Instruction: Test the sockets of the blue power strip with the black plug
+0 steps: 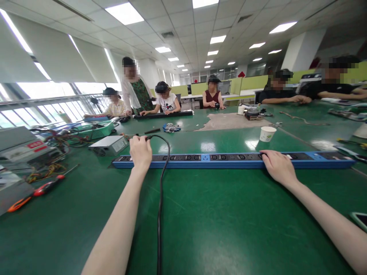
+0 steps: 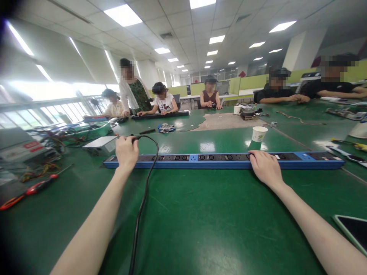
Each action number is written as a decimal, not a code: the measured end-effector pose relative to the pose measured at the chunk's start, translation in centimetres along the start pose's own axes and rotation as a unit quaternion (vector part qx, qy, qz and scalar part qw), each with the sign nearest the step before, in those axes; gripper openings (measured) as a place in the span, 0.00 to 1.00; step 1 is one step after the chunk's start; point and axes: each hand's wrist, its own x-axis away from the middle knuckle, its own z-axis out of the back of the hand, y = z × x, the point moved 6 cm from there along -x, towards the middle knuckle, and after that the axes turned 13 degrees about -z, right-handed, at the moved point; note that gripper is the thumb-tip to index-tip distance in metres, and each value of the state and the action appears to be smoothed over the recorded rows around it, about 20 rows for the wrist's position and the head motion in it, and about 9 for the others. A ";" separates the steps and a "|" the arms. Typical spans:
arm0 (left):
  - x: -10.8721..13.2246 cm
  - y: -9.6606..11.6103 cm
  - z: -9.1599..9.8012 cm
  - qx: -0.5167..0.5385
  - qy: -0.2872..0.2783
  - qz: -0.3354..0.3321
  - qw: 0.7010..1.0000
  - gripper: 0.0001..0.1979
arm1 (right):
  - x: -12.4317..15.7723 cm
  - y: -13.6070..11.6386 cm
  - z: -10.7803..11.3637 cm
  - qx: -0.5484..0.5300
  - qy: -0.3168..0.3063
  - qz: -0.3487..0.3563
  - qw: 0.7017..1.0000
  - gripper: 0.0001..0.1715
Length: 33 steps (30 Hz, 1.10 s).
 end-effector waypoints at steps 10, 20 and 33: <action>0.4 -0.3 -3.4 0.079 -0.134 0.038 0.987 0.14 | 0.1 0.0 0.1 -0.005 -0.002 0.000 1.000 0.32; 1.7 -2.2 -4.9 0.102 -0.089 0.045 0.990 0.13 | 0.1 0.1 0.0 0.006 0.002 0.004 1.000 0.34; 1.8 -1.4 -4.6 0.062 -0.110 0.060 0.990 0.12 | 0.0 0.2 -0.2 0.008 0.004 0.000 1.000 0.34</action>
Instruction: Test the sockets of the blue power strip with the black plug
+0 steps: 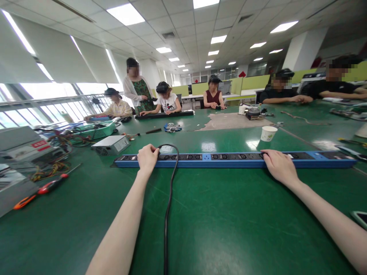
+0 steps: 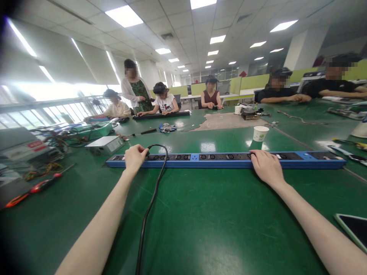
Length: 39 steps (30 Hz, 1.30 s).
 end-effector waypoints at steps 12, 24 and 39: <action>0.8 0.9 0.1 -0.009 0.020 -0.004 1.000 0.12 | 0.1 -0.2 0.0 0.003 0.008 0.002 1.000 0.34; 1.1 3.0 0.3 -0.087 -0.034 -0.043 0.995 0.11 | 0.1 -0.2 0.1 0.003 0.002 0.003 1.000 0.34; 0.4 3.1 1.6 -0.035 -0.008 -0.048 0.998 0.11 | 0.1 -0.2 0.3 0.004 -0.002 -0.001 1.000 0.34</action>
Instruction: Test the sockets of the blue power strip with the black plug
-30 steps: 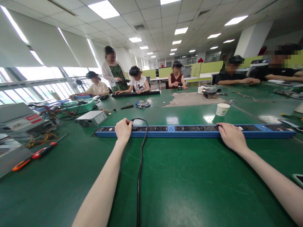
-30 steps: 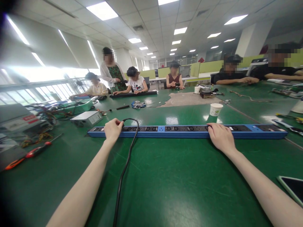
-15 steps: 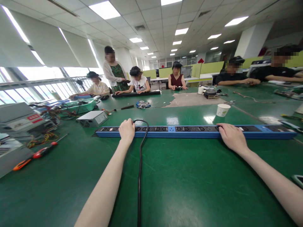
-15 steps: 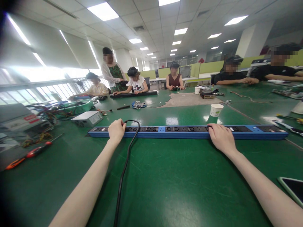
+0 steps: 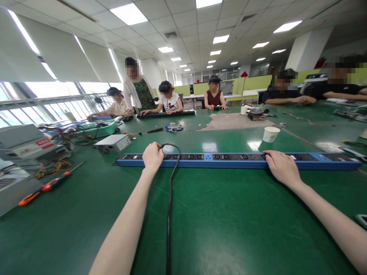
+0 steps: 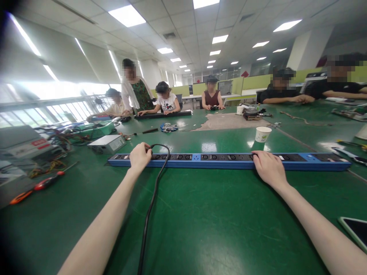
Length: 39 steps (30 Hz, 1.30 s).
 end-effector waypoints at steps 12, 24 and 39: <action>-0.9 4.3 1.5 -0.015 -0.194 -0.187 0.963 0.14 | 0.1 -0.3 0.4 -0.007 -0.010 -0.008 1.000 0.33; 0.3 9.3 1.0 0.144 -0.155 -0.352 0.912 0.23 | 0.2 -0.1 0.3 -0.011 0.002 0.003 1.000 0.33; 0.5 8.7 -1.0 0.230 -0.159 -0.335 0.900 0.22 | 0.1 -0.3 0.5 -0.018 0.006 -0.003 1.000 0.33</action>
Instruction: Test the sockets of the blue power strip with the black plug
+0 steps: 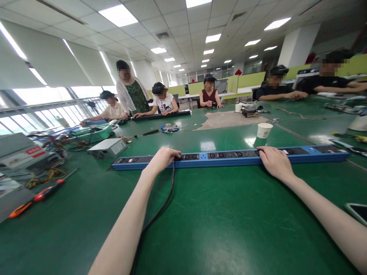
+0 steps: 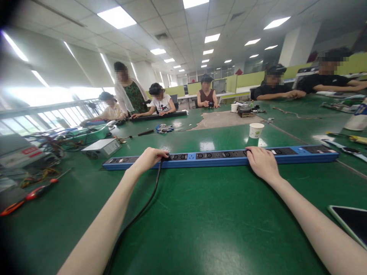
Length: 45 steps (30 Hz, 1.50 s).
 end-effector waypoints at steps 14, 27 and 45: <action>-0.6 0.5 1.1 -0.008 -0.002 0.040 0.999 0.23 | 0.0 0.2 -0.4 0.009 -0.006 0.000 1.000 0.34; 0.3 0.4 -0.4 -0.048 -0.038 -0.007 0.998 0.29 | -0.1 0.1 -0.4 0.012 -0.012 -0.002 1.000 0.33; -3.1 9.0 -0.2 -0.037 0.125 -0.125 0.984 0.22 | -0.4 0.7 -0.8 -0.005 0.018 0.012 1.000 0.31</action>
